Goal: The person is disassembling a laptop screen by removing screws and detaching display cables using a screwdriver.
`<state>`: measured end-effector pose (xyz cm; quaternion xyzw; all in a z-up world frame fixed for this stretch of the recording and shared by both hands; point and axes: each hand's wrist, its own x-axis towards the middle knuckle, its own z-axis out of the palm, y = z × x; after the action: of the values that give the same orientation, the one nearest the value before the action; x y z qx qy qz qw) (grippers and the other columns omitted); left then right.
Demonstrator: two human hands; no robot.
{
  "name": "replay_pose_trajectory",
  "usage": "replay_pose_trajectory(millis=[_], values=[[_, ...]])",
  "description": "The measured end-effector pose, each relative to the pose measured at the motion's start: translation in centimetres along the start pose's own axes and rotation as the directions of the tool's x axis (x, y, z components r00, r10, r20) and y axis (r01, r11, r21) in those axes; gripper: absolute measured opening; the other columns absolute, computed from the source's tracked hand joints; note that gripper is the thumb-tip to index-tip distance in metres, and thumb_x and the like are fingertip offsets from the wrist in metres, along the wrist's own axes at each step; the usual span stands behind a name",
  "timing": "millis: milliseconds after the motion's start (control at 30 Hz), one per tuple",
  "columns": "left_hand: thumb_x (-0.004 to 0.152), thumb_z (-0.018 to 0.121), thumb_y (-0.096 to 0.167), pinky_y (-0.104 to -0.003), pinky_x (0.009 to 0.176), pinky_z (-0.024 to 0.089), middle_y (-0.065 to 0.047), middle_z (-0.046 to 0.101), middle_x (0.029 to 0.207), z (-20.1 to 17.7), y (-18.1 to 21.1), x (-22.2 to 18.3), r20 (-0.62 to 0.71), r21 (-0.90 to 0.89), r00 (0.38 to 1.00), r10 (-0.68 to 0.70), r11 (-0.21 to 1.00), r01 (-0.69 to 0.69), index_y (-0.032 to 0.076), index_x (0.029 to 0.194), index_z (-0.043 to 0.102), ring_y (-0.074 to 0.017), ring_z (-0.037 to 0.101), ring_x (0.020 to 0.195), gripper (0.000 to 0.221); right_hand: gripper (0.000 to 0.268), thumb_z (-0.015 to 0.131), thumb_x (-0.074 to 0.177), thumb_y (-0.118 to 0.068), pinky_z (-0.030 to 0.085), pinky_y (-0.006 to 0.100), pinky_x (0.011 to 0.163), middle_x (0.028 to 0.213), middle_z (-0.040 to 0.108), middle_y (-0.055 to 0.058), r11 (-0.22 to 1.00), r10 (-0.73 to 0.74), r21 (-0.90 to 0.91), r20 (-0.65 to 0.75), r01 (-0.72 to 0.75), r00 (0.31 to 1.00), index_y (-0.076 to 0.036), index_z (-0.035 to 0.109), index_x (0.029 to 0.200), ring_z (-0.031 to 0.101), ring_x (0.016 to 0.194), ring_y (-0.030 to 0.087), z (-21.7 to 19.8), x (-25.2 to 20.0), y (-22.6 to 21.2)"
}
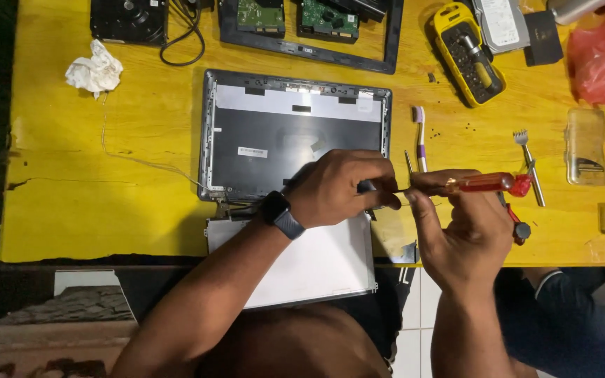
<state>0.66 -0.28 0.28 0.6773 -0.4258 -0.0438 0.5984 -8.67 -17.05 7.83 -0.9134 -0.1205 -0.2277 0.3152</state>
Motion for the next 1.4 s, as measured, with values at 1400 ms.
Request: replay_pose_trajectory(millis=[1400], values=[[0.092,0.066,0.014,-0.047,0.077,0.048,-0.004,0.065,0.090,1.7,-2.7,-3.2,0.016,0.439,0.979,-0.206,0.881,0.178,0.014,0.089,0.073,-0.0287,0.062,0.088,0.008,0.017,0.065,0.107,0.006,0.064,0.033,0.087,0.110,0.070,0.025,0.934,0.270,0.302,-0.244,-0.192,0.931,0.015,0.061,0.121,0.074,0.097,0.029,1.2,-2.6,0.8]])
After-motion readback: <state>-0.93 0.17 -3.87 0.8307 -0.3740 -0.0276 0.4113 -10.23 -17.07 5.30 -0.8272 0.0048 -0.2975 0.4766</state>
